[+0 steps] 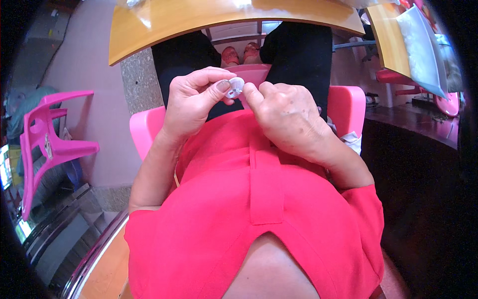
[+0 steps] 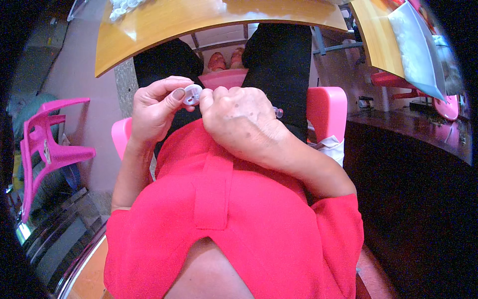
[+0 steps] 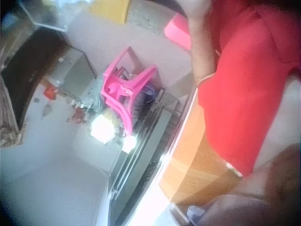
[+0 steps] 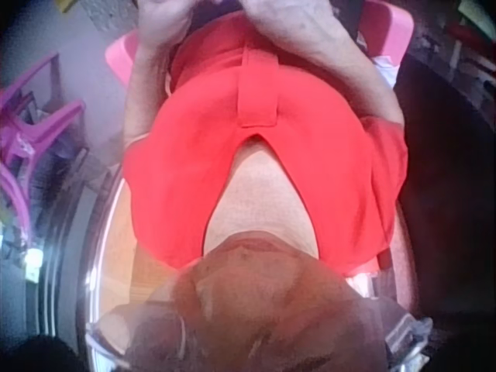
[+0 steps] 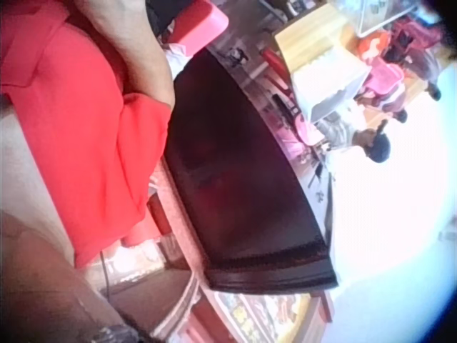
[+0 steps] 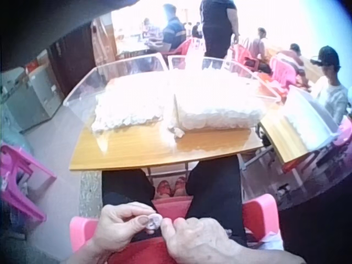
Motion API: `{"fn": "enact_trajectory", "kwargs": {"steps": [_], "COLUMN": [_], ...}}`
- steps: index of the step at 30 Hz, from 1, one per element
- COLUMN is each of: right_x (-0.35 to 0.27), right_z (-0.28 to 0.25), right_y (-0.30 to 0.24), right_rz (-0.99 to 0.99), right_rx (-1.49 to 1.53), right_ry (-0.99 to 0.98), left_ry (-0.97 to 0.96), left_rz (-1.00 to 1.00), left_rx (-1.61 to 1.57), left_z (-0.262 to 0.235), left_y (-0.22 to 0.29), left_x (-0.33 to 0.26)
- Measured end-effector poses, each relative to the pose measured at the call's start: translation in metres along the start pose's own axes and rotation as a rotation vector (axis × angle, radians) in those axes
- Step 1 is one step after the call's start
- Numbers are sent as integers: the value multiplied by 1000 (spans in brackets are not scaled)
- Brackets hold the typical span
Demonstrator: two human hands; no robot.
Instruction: Inserting small components into plastic housings using a precision tool in a manufacturing setting.
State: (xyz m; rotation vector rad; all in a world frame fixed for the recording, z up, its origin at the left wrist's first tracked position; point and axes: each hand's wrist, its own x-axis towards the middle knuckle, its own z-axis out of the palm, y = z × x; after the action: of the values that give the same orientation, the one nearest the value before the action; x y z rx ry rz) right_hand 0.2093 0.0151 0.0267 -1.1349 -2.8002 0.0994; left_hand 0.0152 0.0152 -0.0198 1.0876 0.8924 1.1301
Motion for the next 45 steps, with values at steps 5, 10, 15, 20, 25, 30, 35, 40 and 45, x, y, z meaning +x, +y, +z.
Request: {"fn": "enact_trajectory", "kwargs": {"steps": [5,10,15,20,25,30,35,40,45], "right_x": [1,0,-1,-2,0,2,3,3,7], "right_z": [3,2,2,8,14,16,16,14,5], "right_y": [-4,-8,-11,-14,-16,-18,-19,-13,0], "right_rz": [5,8,8,-7,-9,6,6,23,31], "right_rx": [-12,-77,-125,-195,-215,-235,-228,-194,107], "right_ry": [20,56,59,54,66,71,67,25,-38], "left_ry": [-2,-24,-27,11,51,70,93,70,62], "left_rz": [17,-18,-51,-96,-102,-71,-42,-45,-77], "left_rx": [39,57,85,89,131,168,231,153,-53], "left_z": [-1,-1,2,2,3,6,7,4,2], "left_y": [0,1,1,-1,-2,-1,-2,-5,-1], "left_x": [-1,-1,-1,-3,-4,-5,-4,-2,3]}}
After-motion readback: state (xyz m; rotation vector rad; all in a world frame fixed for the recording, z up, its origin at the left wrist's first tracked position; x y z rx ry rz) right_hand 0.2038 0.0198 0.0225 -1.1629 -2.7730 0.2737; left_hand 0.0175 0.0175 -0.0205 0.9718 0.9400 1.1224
